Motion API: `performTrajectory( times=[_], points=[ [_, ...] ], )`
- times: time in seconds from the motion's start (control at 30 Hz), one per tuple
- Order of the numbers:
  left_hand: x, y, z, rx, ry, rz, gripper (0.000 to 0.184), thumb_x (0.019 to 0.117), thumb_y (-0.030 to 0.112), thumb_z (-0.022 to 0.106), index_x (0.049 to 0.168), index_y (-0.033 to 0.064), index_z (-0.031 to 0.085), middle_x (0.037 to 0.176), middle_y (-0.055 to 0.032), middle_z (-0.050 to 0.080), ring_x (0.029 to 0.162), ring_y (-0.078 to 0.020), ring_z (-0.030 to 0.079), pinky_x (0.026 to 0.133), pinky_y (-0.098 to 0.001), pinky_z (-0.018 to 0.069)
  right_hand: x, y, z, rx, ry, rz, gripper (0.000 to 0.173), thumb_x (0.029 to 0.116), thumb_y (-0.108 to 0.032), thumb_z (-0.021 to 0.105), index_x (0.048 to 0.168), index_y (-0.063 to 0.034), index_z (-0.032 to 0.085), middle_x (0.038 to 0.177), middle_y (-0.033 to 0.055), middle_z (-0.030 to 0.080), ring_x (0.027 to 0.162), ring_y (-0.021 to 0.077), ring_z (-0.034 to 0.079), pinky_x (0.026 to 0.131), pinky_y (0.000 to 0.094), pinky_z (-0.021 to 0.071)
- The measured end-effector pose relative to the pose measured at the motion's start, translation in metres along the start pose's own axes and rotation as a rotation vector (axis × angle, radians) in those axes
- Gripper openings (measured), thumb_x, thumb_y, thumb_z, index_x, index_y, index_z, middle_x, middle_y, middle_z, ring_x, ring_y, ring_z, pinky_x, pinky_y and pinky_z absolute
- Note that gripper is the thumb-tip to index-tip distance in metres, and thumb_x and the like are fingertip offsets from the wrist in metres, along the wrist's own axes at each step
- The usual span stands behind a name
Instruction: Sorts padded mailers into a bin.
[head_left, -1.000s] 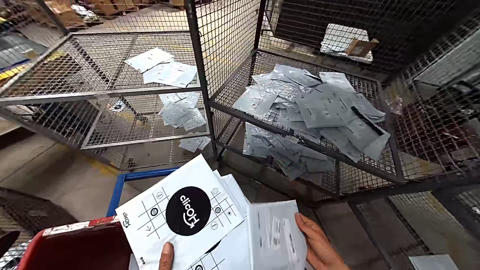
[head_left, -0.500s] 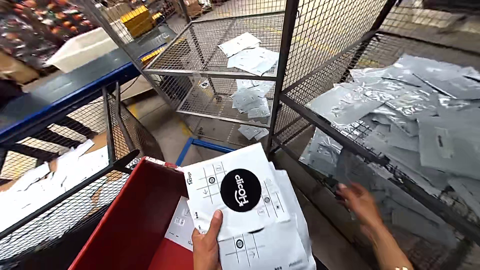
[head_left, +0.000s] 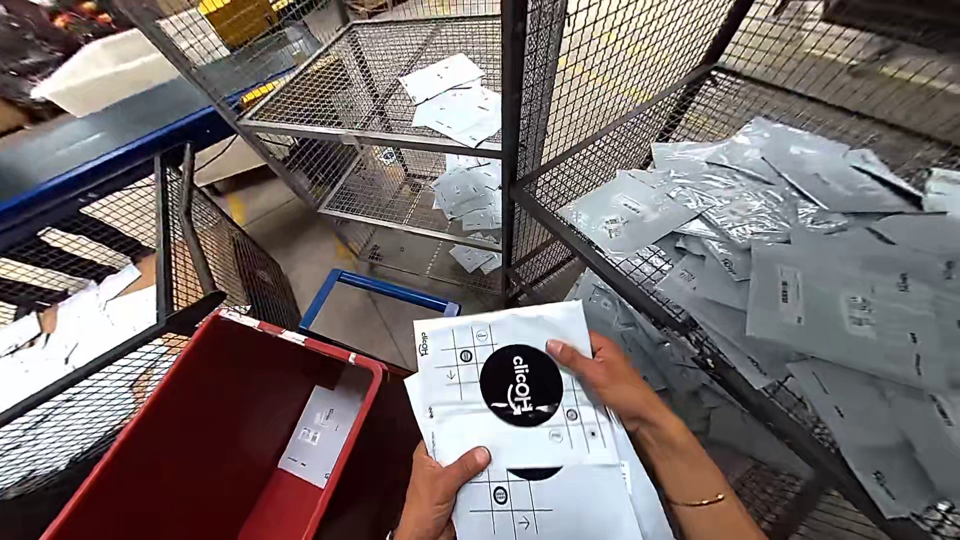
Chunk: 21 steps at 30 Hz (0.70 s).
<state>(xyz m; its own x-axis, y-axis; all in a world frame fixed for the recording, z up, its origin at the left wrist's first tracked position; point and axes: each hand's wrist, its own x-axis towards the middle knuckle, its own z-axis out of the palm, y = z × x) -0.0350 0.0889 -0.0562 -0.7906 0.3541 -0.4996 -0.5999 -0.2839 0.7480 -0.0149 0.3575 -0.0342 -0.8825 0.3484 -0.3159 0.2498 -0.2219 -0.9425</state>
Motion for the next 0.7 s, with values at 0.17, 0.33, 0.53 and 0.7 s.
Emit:
performTrajectory(
  times=[0.17, 0.33, 0.53, 0.7],
  points=[
    [0.000, 0.000, 0.004, 0.010, -0.062, 0.017, 0.063, 0.0698, -0.007, 0.087, 0.122, -0.0070, 0.052, 0.096, -0.0213, 0.075, 0.082, -0.0290, 0.077, 0.076, -0.0447, 0.0657, -0.017, -0.032, -0.012, -0.183, 0.239, -0.616, 0.017, 0.1003, -0.022, 0.065, 0.116, -0.0200, 0.070, 0.108, -0.0094, 0.073, 0.098, 0.0029, 0.069, 0.086, 0.0251, 0.0602],
    [0.009, 0.006, -0.003, -0.024, -0.022, 0.110, 0.053, 0.0700, -0.008, 0.083, 0.116, -0.0063, 0.057, 0.092, -0.0175, 0.076, 0.080, -0.0246, 0.076, 0.074, -0.0427, 0.0658, -0.050, -0.021, -0.001, -0.804, -0.278, -1.178, 0.025, 0.1043, -0.026, 0.053, 0.122, -0.0341, 0.070, 0.137, -0.0056, 0.066, 0.136, 0.0253, 0.053, 0.112, 0.0538, 0.0409],
    [0.010, 0.014, -0.019, -0.088, 0.024, 0.204, 0.062, 0.0737, -0.007, 0.079, 0.126, -0.0003, 0.047, 0.100, -0.0091, 0.075, 0.088, -0.0175, 0.076, 0.077, -0.0371, 0.0654, -0.070, 0.032, 0.026, -1.003, -0.345, -1.121, 0.026, 0.1019, -0.029, 0.061, 0.126, -0.0339, 0.067, 0.145, -0.0011, 0.060, 0.140, 0.0229, 0.049, 0.118, 0.0531, 0.0339],
    [0.010, 0.024, -0.030, -0.114, 0.033, 0.229, 0.069, 0.0689, -0.009, 0.082, 0.127, -0.0007, 0.046, 0.101, -0.0112, 0.075, 0.089, -0.0192, 0.076, 0.078, -0.0389, 0.0654, -0.075, 0.038, 0.038, -1.009, -0.168, -1.108, 0.024, 0.1007, -0.039, 0.060, 0.124, -0.0420, 0.065, 0.148, -0.0024, 0.054, 0.144, 0.0234, 0.042, 0.119, 0.0556, 0.0263]
  ],
)
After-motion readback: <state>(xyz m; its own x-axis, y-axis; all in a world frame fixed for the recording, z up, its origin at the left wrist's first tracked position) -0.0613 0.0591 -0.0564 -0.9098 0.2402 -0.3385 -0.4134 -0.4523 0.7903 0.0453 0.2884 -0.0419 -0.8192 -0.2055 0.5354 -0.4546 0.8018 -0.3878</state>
